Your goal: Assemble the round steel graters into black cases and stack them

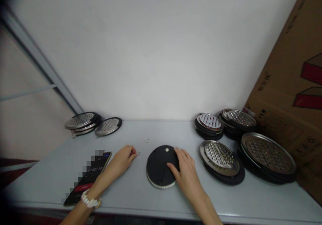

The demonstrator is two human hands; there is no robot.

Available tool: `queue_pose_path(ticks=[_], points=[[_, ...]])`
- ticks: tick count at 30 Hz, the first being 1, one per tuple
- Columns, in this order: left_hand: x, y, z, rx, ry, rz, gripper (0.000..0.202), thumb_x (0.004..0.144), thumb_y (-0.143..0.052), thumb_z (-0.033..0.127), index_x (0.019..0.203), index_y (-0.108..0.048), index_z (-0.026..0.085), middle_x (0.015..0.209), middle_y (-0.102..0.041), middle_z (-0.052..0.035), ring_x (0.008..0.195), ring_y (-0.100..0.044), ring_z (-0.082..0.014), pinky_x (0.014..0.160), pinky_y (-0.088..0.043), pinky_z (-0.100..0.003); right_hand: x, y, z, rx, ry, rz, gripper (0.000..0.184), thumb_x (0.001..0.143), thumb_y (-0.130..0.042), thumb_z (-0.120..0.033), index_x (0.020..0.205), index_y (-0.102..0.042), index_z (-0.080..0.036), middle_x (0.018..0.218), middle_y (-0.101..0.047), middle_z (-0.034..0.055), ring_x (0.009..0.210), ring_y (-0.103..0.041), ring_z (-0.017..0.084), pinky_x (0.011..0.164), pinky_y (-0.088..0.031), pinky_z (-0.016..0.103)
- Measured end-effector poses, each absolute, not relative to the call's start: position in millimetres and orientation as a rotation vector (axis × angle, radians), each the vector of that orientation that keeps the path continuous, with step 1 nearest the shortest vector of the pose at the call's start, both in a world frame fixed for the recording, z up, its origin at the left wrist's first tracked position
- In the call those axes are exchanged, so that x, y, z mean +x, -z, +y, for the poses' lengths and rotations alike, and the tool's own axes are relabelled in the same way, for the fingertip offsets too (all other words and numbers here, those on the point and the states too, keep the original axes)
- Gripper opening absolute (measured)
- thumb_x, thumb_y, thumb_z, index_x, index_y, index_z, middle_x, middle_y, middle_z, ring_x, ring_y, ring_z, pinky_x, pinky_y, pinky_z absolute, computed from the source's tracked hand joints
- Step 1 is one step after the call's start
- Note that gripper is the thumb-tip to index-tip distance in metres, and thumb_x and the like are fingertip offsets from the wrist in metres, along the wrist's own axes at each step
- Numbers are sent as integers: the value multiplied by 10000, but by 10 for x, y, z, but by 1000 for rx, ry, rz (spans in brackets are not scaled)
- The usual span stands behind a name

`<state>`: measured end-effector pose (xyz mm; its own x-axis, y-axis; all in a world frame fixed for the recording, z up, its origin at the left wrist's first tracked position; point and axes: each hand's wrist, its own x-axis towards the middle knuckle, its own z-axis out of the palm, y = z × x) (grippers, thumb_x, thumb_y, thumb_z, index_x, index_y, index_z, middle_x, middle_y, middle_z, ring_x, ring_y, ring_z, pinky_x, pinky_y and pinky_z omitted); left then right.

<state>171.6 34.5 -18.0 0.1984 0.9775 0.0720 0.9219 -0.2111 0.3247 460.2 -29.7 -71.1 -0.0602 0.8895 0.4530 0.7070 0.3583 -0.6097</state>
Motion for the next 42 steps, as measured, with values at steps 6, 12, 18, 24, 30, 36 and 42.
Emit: queue_pose_path(ticks=[6, 12, 18, 24, 30, 36, 42], points=[[1612, 55, 410, 2122, -323, 1706, 87, 841, -594, 166, 761, -581, 196, 788, -697, -59, 766, -641, -222, 726, -435, -303, 4542, 506, -375, -1361, -220, -1693, 332, 1007, -530, -328, 1306, -588, -198, 1298, -652, 136, 1246, -573, 307, 1092, -440, 543], [2105, -262, 164, 1972, -517, 1331, 110, 901, -552, 262, 996, -569, 211, 873, -676, -8, 803, -657, -169, 727, -486, -257, 4327, 122, -491, -1179, -581, -1622, 286, 966, -596, -293, 1239, -661, -234, 1179, -715, 91, 1111, -654, 261, 1000, -514, 426], [2715, -330, -66, 1437, -714, 802, 347, 831, -737, 406, 907, -455, 218, 820, -661, 3, 691, -665, -141, 668, -521, -251, 4317, -98, -530, -1008, -983, -1308, 270, 910, -688, -460, 943, -803, -218, 970, -756, 76, 915, -707, 229, 807, -564, 300], [2498, -214, 511, 2053, -586, 1420, 53, 912, -587, 169, 934, -635, 163, 974, -714, -97, 971, -689, -251, 916, -517, -397, 4579, -156, -522, -1208, -1013, -1223, 447, 785, -766, -603, 758, -800, -159, 609, -682, 45, 553, -603, 165, 529, -492, 255], [2151, 4, 1023, 2211, -355, 1657, 165, 922, -681, 178, 1081, -679, 136, 1168, -675, -112, 1121, -639, -270, 1019, -492, -483, 4578, -154, -494, -1202, -1148, -1153, 606, 728, -768, -686, 940, -816, -120, 693, -758, 103, 589, -698, 205, 580, -579, 301], [2047, 91, 1167, 2200, -99, 1677, 327, 987, -648, 346, 1261, -621, 170, 1262, -649, -97, 1057, -672, -243, 896, -584, -454, 4614, -140, -488, -1213, -1154, -1195, 581, 744, -759, -665, 954, -813, -126, 688, -760, 96, 610, -719, 209, 608, -593, 309], [1955, 68, 1090, 2128, -64, 1682, 305, 987, -651, 345, 1229, -632, 161, 1214, -667, -88, 1015, -683, -230, 867, -592, -434, 4653, -178, -496, -1293, -1133, -1230, 460, 726, -795, -584, 851, -805, -142, 639, -746, 77, 594, -706, 200, 587, -561, 280]])
